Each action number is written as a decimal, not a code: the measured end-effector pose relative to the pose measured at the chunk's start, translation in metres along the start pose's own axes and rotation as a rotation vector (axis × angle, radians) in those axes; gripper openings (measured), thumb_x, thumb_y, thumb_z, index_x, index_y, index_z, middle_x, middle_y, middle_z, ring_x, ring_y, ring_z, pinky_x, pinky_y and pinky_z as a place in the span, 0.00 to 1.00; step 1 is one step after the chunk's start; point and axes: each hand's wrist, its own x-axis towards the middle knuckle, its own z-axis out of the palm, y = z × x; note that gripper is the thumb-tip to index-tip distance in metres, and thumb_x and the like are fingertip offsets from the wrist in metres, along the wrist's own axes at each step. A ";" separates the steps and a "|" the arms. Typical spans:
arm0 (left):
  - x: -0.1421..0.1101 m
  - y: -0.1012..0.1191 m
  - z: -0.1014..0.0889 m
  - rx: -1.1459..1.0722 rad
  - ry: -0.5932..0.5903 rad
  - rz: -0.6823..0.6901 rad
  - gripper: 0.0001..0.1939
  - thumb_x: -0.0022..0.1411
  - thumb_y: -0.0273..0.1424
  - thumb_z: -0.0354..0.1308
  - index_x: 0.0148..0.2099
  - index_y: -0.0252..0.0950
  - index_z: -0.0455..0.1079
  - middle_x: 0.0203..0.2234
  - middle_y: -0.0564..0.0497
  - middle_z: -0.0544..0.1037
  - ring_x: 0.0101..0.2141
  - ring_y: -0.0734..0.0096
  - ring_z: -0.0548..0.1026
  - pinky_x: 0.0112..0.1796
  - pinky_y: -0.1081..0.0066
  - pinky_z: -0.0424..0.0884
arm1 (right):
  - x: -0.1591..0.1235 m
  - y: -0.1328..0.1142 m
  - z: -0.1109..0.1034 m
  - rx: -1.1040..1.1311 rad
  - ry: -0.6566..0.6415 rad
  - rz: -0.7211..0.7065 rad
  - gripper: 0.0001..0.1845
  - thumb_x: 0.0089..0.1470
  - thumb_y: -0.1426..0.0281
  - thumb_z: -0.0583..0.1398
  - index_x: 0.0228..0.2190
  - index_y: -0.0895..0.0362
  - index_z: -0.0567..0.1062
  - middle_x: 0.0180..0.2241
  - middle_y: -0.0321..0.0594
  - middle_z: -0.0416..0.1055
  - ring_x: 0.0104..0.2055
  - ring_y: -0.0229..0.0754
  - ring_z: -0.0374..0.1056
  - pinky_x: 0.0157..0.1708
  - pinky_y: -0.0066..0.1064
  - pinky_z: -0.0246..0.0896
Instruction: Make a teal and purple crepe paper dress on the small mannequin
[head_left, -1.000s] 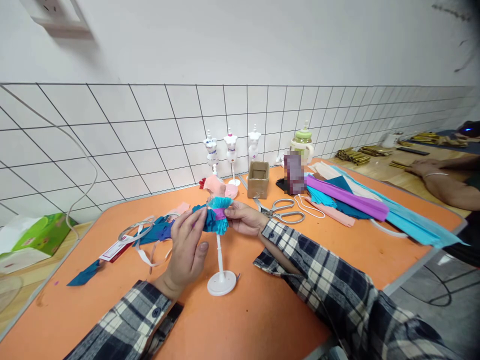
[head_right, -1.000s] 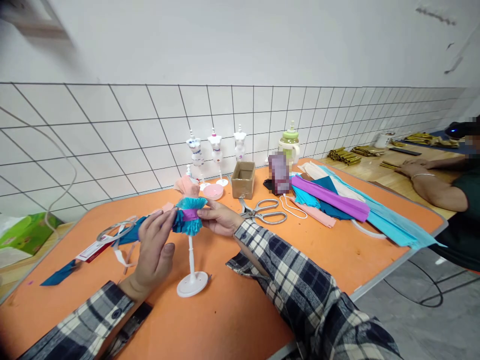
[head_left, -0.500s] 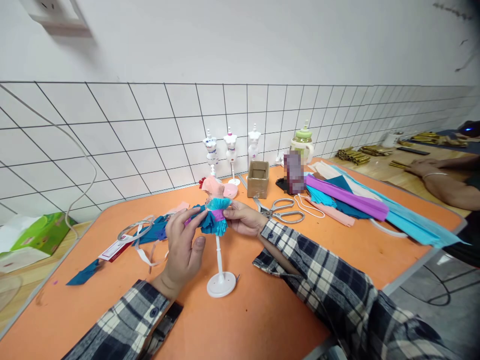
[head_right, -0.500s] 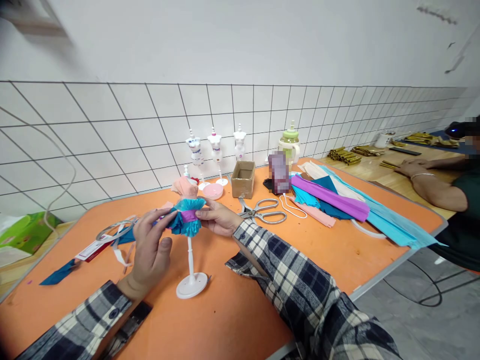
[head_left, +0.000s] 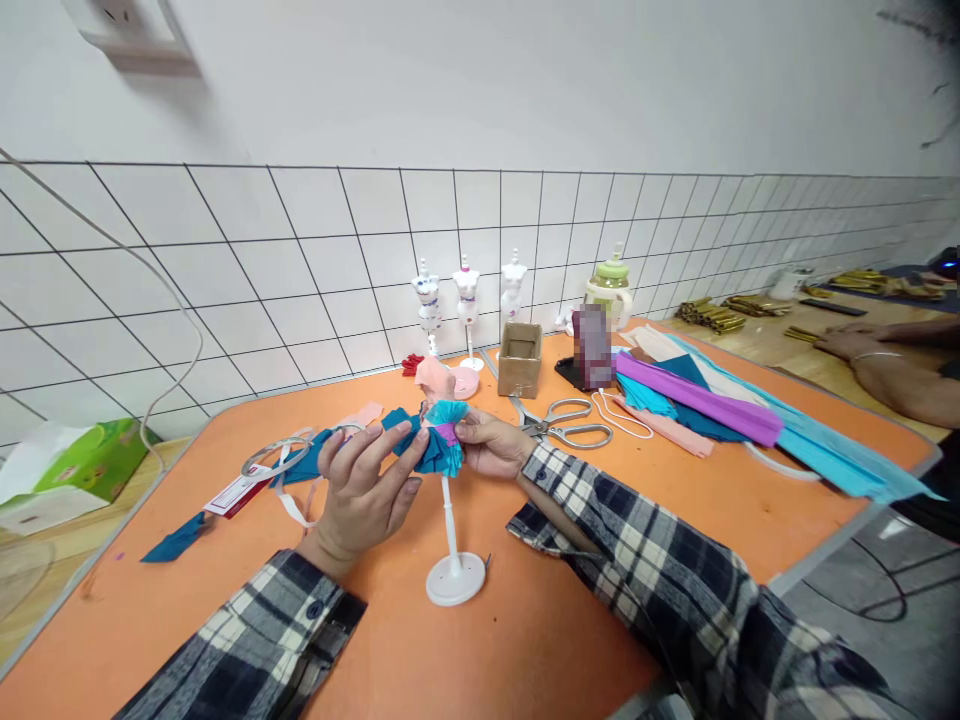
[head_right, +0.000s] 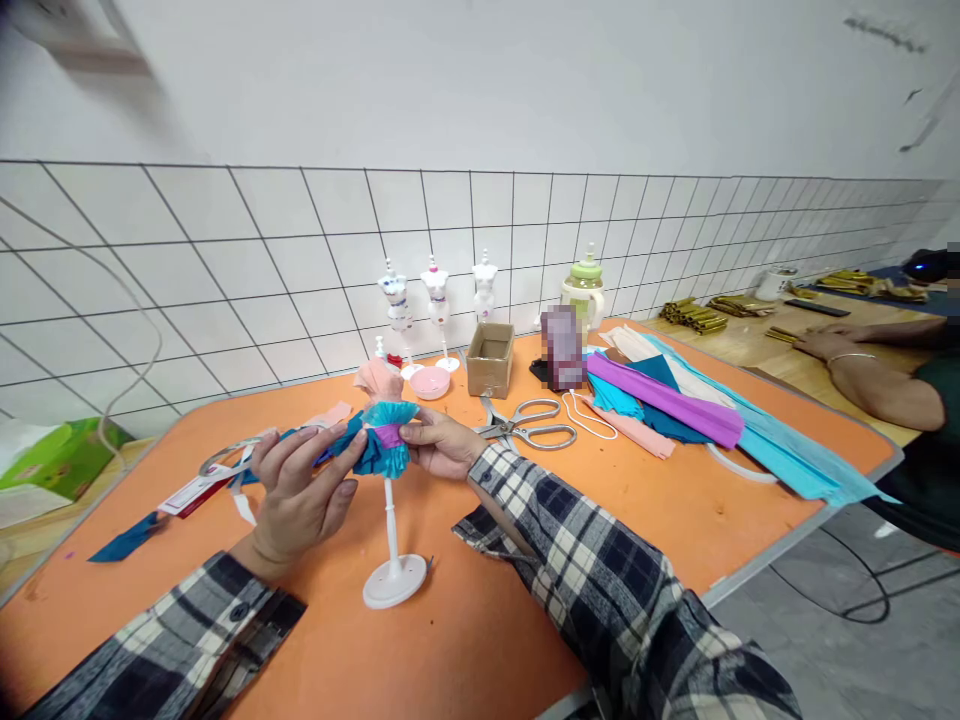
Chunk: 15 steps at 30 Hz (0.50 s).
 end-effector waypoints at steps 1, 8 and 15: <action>0.000 0.001 0.000 0.002 -0.006 0.014 0.27 0.69 0.37 0.48 0.69 0.44 0.58 0.48 0.43 0.76 0.50 0.54 0.68 0.59 0.53 0.53 | 0.000 0.001 0.000 0.004 -0.010 0.002 0.29 0.38 0.68 0.74 0.43 0.57 0.73 0.37 0.36 0.77 0.39 0.38 0.73 0.43 0.29 0.68; -0.004 0.008 0.001 0.013 -0.067 0.025 0.30 0.70 0.41 0.44 0.71 0.38 0.54 0.48 0.40 0.78 0.49 0.51 0.67 0.59 0.48 0.48 | -0.003 0.002 -0.001 -0.032 -0.009 -0.011 0.26 0.42 0.67 0.73 0.42 0.56 0.73 0.35 0.36 0.77 0.38 0.38 0.73 0.42 0.29 0.69; -0.014 0.004 0.009 -0.104 -0.066 -0.143 0.35 0.70 0.44 0.41 0.73 0.34 0.45 0.56 0.35 0.68 0.56 0.45 0.62 0.58 0.46 0.50 | 0.002 -0.002 0.001 -0.068 0.093 -0.122 0.28 0.40 0.68 0.73 0.43 0.56 0.71 0.35 0.35 0.76 0.38 0.38 0.72 0.41 0.28 0.68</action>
